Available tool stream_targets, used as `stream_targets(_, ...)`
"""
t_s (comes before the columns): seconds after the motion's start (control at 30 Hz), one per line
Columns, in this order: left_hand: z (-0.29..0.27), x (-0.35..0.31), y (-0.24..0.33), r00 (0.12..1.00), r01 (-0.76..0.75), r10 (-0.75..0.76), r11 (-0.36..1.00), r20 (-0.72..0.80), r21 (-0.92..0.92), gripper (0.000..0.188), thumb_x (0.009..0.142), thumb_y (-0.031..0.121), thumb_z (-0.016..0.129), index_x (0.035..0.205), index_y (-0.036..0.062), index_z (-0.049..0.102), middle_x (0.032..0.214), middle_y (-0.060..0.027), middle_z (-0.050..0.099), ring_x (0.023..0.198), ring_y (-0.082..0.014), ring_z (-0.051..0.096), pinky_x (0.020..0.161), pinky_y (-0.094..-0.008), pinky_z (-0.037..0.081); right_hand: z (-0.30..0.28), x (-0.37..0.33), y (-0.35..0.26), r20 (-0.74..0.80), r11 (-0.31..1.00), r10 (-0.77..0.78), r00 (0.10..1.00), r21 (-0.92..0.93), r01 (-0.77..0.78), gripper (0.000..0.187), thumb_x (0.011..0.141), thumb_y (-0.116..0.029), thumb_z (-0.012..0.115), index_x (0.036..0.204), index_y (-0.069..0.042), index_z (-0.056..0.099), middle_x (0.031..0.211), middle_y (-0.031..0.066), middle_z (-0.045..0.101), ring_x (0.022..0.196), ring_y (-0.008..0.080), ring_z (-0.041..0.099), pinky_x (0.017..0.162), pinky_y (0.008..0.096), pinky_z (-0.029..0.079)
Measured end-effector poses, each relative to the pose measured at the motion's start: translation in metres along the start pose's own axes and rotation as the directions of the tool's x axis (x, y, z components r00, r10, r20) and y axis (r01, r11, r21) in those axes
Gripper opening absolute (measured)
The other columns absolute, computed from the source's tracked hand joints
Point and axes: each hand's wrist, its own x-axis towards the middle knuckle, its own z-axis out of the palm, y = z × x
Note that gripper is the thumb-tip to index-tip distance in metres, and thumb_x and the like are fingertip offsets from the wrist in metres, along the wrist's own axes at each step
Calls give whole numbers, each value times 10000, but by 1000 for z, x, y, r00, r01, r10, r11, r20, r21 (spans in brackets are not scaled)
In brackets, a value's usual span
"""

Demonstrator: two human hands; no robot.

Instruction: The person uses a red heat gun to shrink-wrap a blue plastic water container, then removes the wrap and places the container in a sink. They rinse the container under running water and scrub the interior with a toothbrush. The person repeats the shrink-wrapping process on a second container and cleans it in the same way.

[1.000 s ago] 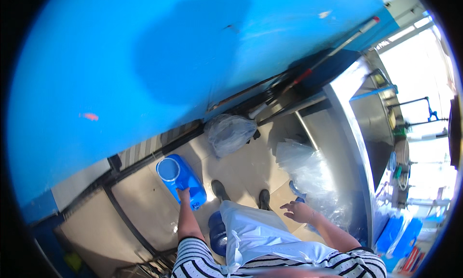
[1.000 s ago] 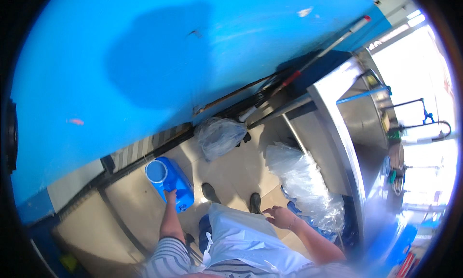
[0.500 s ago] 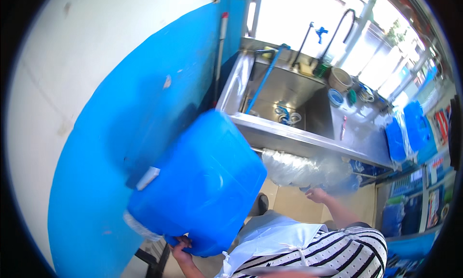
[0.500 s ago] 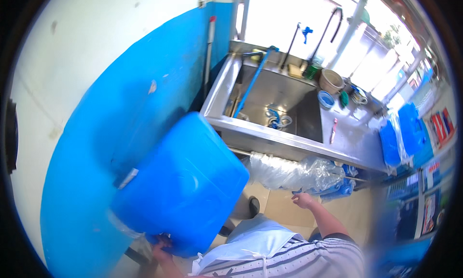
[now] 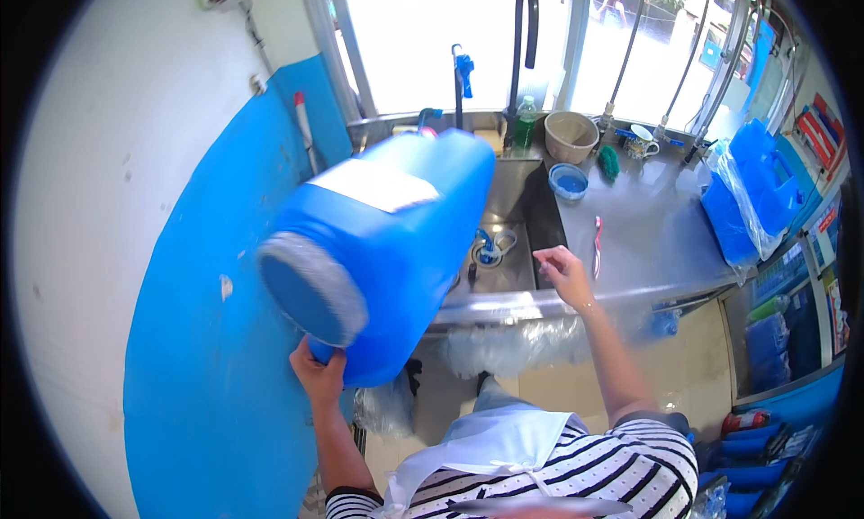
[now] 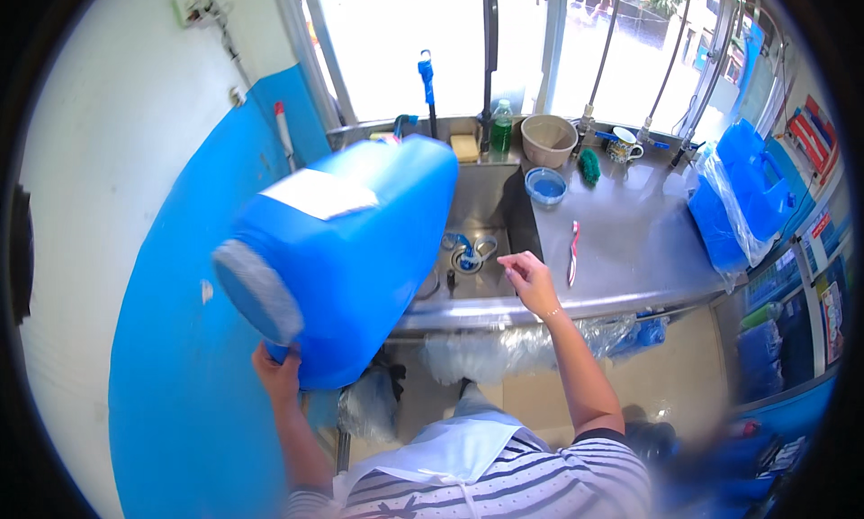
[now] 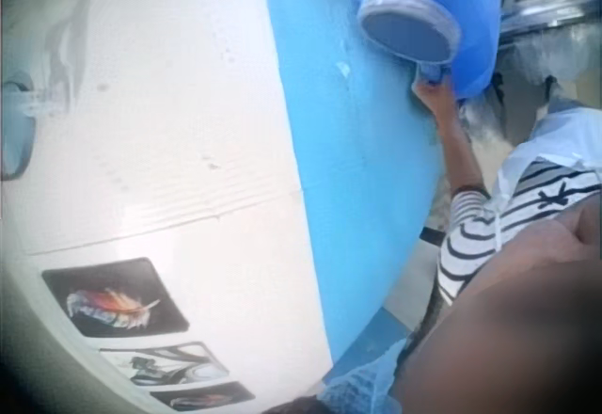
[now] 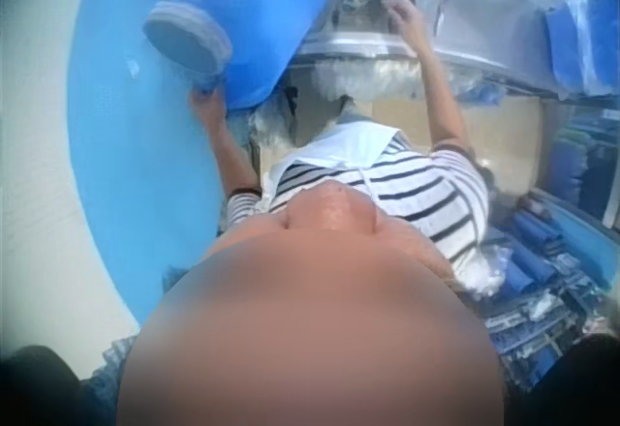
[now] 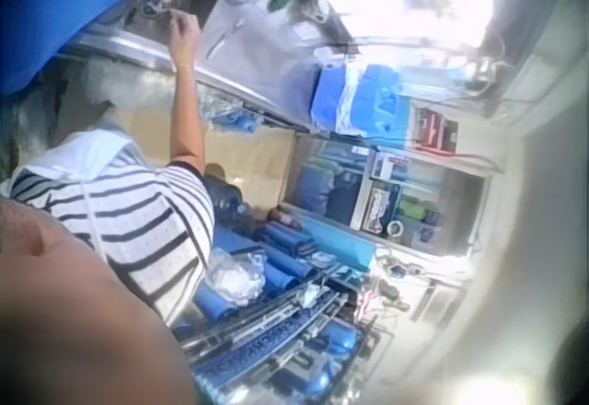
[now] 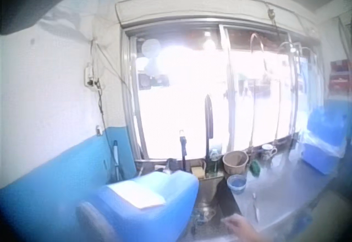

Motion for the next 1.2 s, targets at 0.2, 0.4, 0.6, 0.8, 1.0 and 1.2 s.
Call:
stream_targets(0.2, 112, 91, 1, 935, -246, 106, 881, 337, 404, 185, 696, 127, 731, 801, 17, 626, 583, -113, 569, 489, -230, 560, 494, -338, 422, -14, 165, 51, -204, 942, -181, 962, -318, 110, 240, 813, -17, 596, 1034, -39, 687, 861, 93, 599, 763, 188, 617, 709, 301, 507)
stream_targets(0.4, 210, 139, -27, 907, -52, -154, 882, 391, 468, 353, 718, 280, 768, 888, -8, 656, 630, -171, 611, 564, -293, 629, 539, -381, 464, -12, 291, 68, -357, 953, -128, 925, -302, 15, 390, 769, -50, 634, 1157, -41, 600, 944, 144, 585, 813, 250, 606, 761, 346, 501)
stream_targets(0.6, 260, 157, -57, 830, 21, -313, 844, 461, 536, 458, 802, 365, 691, 1045, -21, 643, 814, -211, 678, 791, -367, 672, 708, -434, 512, -5, 355, 107, -606, 910, -10, 795, -336, -245, 835, 700, -107, 696, 1415, -5, 278, 1188, 266, 436, 1131, 422, 435, 1023, 466, 351)
stream_targets(0.8, 272, 196, -89, 531, 129, -531, 821, 660, 556, 480, 936, 393, 518, 1140, -42, 542, 1144, -269, 612, 1068, -423, 592, 906, -462, 470, -1, 386, 132, -610, 861, -18, 792, -412, -298, 847, 699, -144, 705, 1420, 6, 287, 1204, 266, 462, 1143, 429, 466, 1025, 457, 376)
stream_targets(1.0, 280, 221, -105, 628, -7, -304, 918, 717, 396, 495, 913, 416, 526, 1108, -38, 566, 1140, -264, 584, 1091, -411, 555, 939, -465, 432, 2, 443, 161, -609, 796, 108, 786, -421, -435, 832, 700, -182, 747, 1401, -1, 337, 1236, 270, 537, 1162, 413, 526, 1004, 440, 426)
stream_targets(1.2, 280, 223, -114, 677, -22, -273, 921, 684, 389, 449, 954, 400, 470, 1023, -33, 570, 1017, -257, 576, 987, -427, 561, 865, -487, 442, 4, 452, 190, -630, 897, 137, 765, -248, -365, 680, 695, -248, 809, 1263, -62, 485, 1089, 202, 645, 1038, 362, 621, 909, 416, 469)
